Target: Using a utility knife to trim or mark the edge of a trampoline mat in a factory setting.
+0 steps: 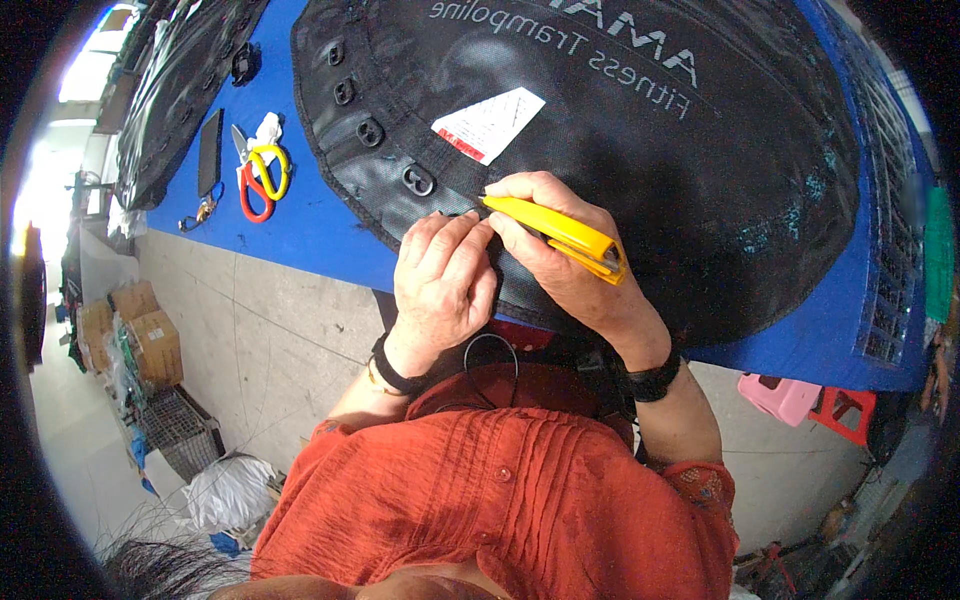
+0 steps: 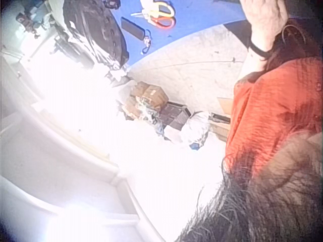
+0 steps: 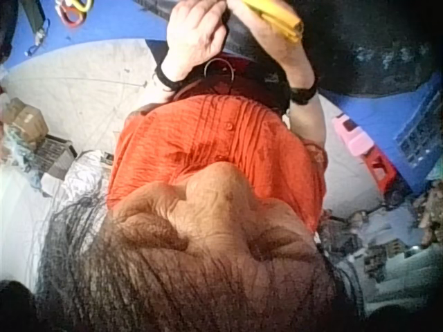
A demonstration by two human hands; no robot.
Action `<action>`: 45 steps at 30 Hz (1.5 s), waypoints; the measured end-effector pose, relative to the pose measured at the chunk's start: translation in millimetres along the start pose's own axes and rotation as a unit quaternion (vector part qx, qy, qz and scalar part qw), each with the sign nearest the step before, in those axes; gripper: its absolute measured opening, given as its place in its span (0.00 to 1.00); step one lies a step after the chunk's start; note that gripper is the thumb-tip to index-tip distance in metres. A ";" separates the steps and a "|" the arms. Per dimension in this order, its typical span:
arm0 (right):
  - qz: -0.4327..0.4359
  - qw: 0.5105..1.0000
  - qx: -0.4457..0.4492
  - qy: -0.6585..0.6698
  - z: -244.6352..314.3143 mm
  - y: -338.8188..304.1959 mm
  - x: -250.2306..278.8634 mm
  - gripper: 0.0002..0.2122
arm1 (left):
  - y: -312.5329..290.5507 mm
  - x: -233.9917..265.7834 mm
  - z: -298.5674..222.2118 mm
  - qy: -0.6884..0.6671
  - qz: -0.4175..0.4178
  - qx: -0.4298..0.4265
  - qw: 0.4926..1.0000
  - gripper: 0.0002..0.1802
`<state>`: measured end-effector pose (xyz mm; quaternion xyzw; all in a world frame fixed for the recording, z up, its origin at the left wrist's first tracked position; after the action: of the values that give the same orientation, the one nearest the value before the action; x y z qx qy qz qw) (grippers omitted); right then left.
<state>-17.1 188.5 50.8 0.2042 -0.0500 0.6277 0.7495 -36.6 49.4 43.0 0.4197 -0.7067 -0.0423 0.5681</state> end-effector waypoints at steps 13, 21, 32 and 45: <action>-0.021 0.997 -0.067 0.045 -17.3 -5.7 2.8 0.09 | 0.6 0.3 -1.7 0.008 0.002 -0.001 1.000 0.25; -0.011 0.998 -0.064 -0.003 -12.9 -10.6 12.3 0.09 | 1.5 0.7 -2.1 0.016 0.005 0.000 1.000 0.24; -0.009 0.999 -0.031 -0.030 -0.1 -13.3 12.9 0.10 | -3.2 -4.1 0.7 0.026 0.013 -0.004 1.000 0.25; -0.011 1.000 0.004 0.007 -1.6 -0.9 4.0 0.11 | -0.7 -0.9 -1.9 0.022 -0.006 -0.003 1.000 0.25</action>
<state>-15.7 192.7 50.5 0.2033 -0.0403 0.6209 0.7560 -34.7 50.3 42.6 0.4228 -0.6912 -0.0384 0.5848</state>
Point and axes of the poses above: each hand's wrist, its own y-axis towards the middle knuckle, its own x-axis out of the back of the hand, z = x × y, the point moved 9 cm from there along y, towards the middle knuckle
